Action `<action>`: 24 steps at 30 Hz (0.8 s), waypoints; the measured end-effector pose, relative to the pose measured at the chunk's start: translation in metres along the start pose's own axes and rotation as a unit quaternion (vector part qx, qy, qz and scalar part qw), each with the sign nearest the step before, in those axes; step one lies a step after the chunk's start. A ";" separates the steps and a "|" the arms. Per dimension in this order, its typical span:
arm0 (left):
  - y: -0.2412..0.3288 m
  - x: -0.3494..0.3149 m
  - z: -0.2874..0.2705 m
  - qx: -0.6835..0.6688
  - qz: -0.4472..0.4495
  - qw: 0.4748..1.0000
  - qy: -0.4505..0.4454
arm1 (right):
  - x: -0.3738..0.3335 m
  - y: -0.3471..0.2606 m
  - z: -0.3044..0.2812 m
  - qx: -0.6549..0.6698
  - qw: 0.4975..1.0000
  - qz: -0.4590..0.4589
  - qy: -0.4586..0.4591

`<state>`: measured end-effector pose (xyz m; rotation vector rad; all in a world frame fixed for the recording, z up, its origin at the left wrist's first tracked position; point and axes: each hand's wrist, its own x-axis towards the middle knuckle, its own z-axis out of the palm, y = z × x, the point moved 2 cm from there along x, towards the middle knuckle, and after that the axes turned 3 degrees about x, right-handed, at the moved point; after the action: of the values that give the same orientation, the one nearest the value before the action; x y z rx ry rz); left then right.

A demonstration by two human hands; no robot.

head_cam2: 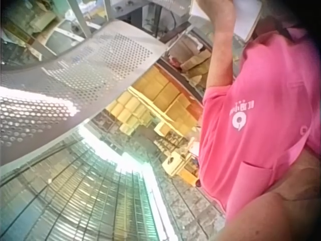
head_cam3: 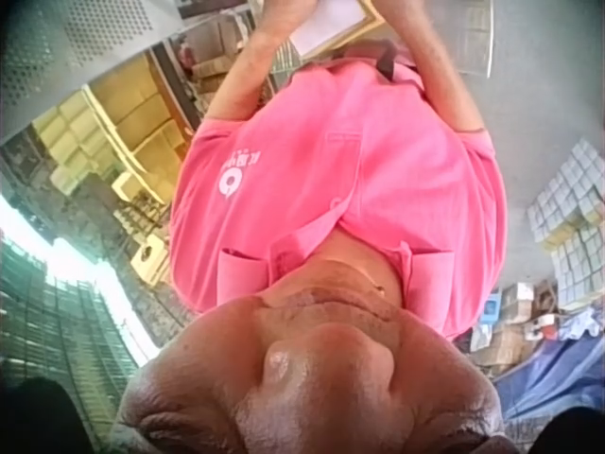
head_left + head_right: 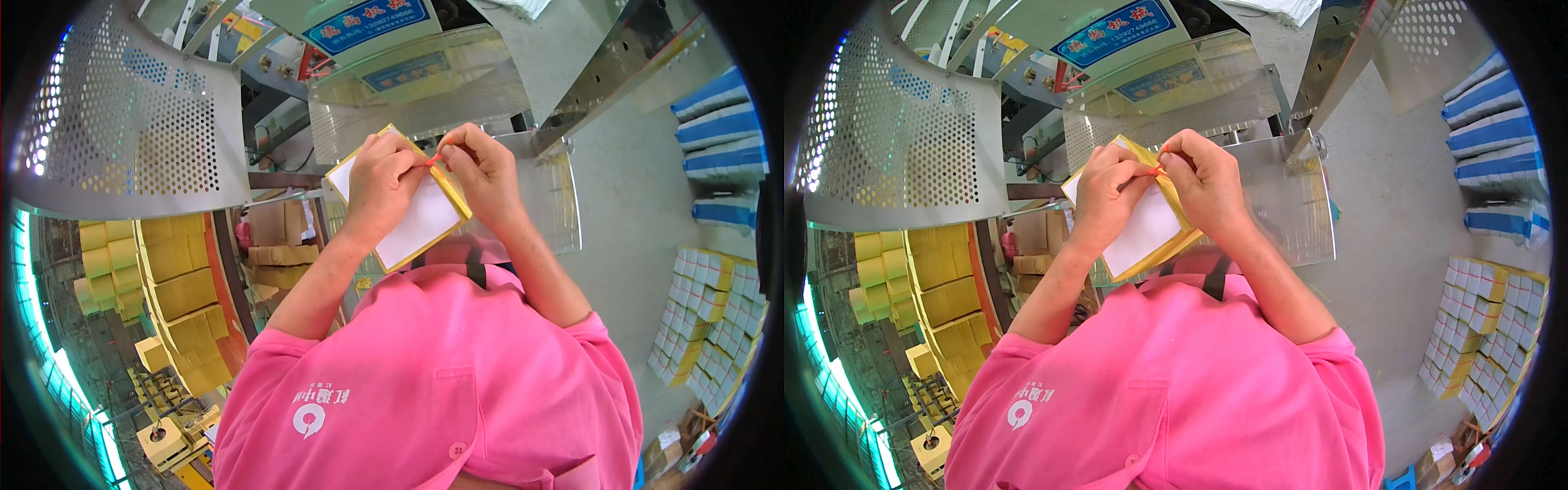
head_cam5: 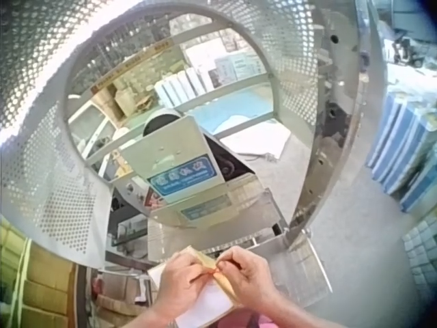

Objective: Bundling stacks of yellow paper with rubber bands, moving them to a storage area, and weighing smaller stacks on a digital scale.

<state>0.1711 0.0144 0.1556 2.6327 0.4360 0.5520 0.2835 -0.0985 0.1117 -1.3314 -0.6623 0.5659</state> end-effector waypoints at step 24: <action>-0.011 -0.002 -0.004 -0.055 -0.006 0.998 0.000 | -0.005 -0.019 0.015 0.019 0.999 -0.013 -0.023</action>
<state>0.1652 0.0241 0.1531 2.5245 0.4085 0.5556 0.2697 -0.0948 0.1314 -1.2764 -0.7025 0.5863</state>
